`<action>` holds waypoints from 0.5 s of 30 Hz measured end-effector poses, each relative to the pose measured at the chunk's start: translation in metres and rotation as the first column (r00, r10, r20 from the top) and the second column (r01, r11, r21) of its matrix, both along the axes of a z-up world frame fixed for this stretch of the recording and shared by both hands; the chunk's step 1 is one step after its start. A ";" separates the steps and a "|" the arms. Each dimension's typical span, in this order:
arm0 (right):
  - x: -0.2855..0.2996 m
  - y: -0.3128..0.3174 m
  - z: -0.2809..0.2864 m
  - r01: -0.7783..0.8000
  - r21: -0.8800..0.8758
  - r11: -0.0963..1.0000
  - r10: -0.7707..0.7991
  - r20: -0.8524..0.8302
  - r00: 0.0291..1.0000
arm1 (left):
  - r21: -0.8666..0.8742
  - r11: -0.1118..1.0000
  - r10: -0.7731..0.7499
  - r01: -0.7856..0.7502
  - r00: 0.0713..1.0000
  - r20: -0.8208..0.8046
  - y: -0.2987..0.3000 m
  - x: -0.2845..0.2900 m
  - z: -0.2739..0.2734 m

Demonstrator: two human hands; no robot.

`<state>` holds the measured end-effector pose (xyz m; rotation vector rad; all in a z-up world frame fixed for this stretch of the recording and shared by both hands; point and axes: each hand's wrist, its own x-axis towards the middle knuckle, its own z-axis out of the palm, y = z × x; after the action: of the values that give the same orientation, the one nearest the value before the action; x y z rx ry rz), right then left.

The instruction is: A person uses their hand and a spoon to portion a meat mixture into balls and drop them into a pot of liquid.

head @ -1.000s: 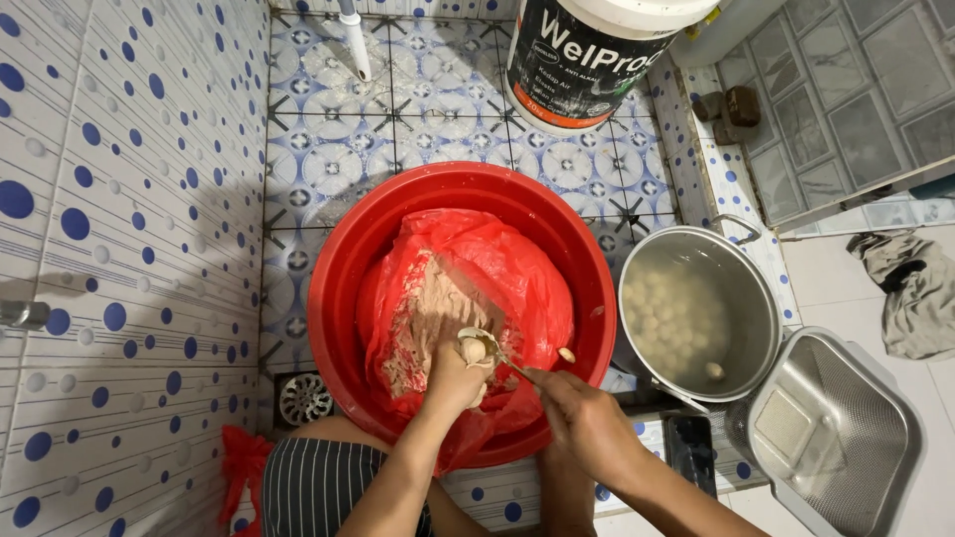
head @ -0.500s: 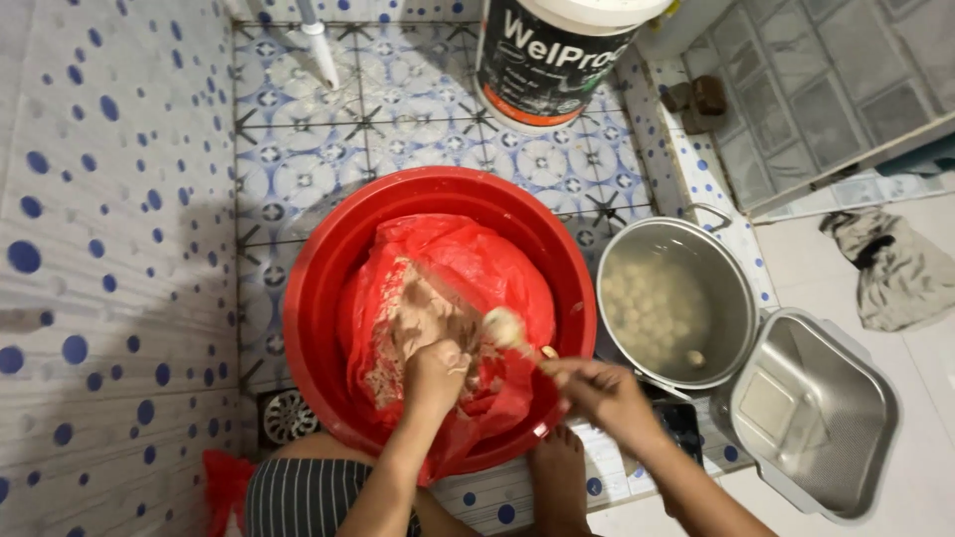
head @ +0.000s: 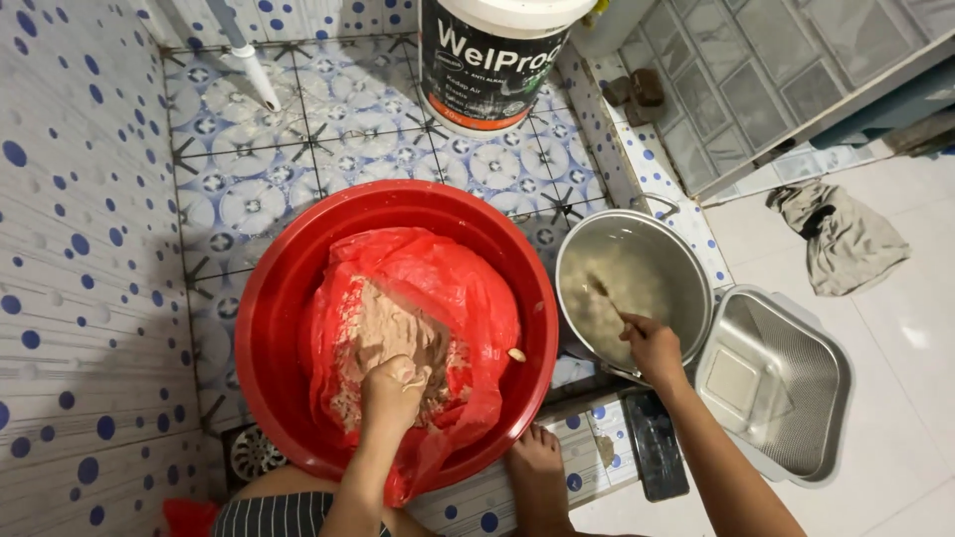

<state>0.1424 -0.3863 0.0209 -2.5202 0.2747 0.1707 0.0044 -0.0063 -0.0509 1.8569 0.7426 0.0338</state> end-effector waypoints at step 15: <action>0.027 -0.014 -0.005 -0.137 -0.088 0.987 0.113 -0.237 0.965 | -0.065 0.996 -0.059 0.064 0.995 0.083 0.009 -0.010 0.018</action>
<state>0.1696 -0.3999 0.0159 -2.6227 0.2207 0.5161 -0.0055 0.0024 -0.0327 1.8021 0.6226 0.0437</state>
